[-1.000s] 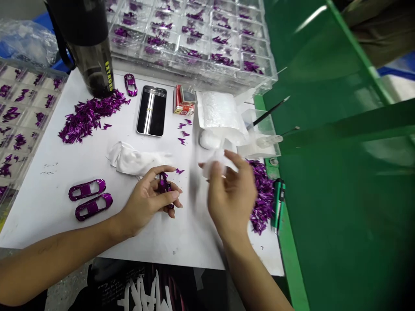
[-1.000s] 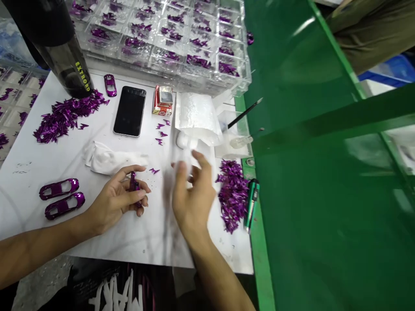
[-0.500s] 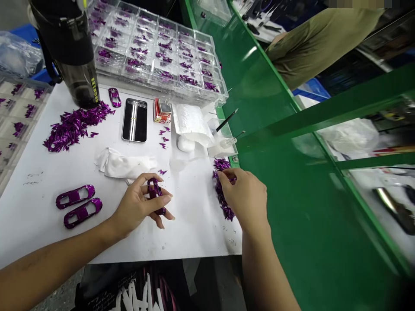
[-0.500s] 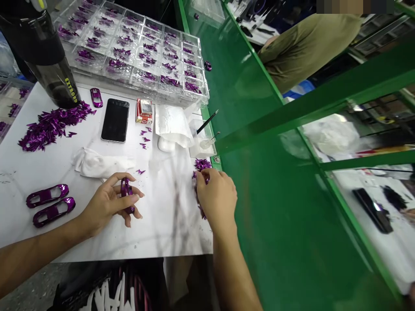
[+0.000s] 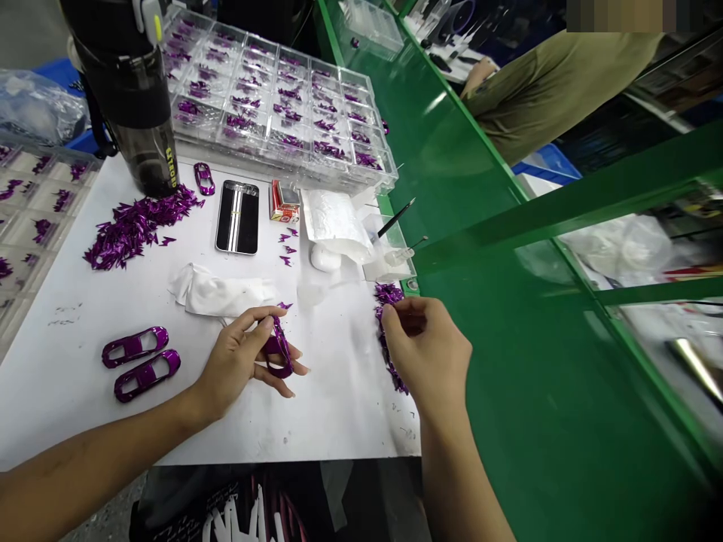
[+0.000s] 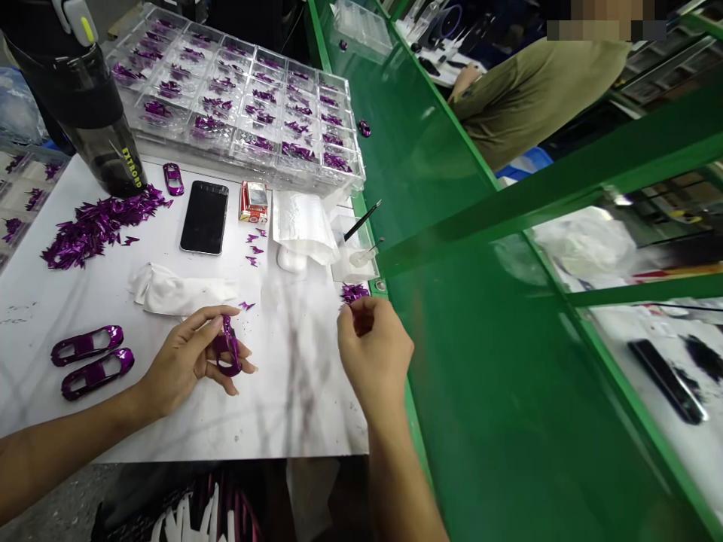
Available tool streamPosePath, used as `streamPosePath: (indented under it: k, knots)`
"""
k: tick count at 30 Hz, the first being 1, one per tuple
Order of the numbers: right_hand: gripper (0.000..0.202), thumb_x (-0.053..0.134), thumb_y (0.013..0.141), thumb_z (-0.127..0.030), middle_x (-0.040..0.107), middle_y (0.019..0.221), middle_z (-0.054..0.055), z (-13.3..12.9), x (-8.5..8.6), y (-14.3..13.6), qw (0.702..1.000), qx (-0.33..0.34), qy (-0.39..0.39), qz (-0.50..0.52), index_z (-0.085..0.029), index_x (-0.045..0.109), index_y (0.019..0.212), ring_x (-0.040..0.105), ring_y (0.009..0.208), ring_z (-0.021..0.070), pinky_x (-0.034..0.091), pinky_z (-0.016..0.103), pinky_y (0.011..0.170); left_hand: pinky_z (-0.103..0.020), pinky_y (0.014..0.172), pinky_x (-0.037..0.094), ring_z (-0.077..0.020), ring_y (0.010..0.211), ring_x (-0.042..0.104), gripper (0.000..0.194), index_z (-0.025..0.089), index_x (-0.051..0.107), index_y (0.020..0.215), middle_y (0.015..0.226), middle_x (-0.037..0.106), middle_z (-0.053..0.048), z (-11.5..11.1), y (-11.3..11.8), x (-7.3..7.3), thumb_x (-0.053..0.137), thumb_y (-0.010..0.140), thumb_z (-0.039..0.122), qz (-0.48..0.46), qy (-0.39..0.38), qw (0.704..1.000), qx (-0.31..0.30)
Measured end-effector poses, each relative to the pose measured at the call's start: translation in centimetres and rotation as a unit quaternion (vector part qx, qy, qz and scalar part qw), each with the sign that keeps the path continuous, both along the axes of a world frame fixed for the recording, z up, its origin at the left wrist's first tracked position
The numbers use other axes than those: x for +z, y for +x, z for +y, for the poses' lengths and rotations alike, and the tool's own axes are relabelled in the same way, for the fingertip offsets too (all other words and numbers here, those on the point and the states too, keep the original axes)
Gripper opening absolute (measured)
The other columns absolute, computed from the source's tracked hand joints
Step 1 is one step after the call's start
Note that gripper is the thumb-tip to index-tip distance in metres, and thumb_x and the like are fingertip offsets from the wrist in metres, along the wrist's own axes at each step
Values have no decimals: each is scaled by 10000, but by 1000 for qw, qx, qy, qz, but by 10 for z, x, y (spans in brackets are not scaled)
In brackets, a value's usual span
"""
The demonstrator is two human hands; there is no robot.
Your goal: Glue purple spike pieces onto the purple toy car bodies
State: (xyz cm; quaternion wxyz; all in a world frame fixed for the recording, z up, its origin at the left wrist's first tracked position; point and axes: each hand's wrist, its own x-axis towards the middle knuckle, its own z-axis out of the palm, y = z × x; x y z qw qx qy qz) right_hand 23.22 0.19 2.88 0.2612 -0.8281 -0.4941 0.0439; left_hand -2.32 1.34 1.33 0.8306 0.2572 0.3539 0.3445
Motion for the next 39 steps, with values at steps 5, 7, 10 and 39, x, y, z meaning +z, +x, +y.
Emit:
streamPosePath:
  k: [5, 7, 10, 39]
  knots:
    - [173, 717, 927, -362, 758, 955, 26, -38, 12, -56, 969, 110, 101, 195, -257, 742, 1063, 722, 808, 184, 615, 330, 757, -336, 549, 677, -302, 830, 812, 470, 195, 593, 1280, 845, 774, -76, -1, 1, -1, 679, 952, 520, 19, 8, 999, 25]
    - [108, 756, 916, -292, 783, 960, 12, -42, 13, -76, 958, 152, 99, 224, -278, 777, 1021, 751, 852, 185, 632, 319, 795, -337, 565, 683, -282, 817, 809, 453, 204, 598, 1287, 853, 774, -71, -1, 1, -1, 673, 961, 509, 29, 10, 999, 29]
    - [97, 752, 915, -223, 773, 942, 5, -39, 12, -95, 948, 191, 105, 231, -288, 800, 968, 759, 848, 178, 647, 286, 732, -354, 582, 693, -240, 767, 788, 410, 206, 636, 1220, 807, 744, -38, 0, 1, -1, 692, 947, 507, 30, 6, 999, 36]
    - [418, 640, 956, -102, 742, 1227, 103, -41, -8, -136, 943, 269, 164, 110, -247, 660, 1347, 747, 1079, 233, 673, 365, 876, -273, 606, 652, -173, 710, 726, 327, 172, 758, 994, 841, 744, -29, 1, 4, -4, 814, 840, 456, 74, -10, 991, 115]
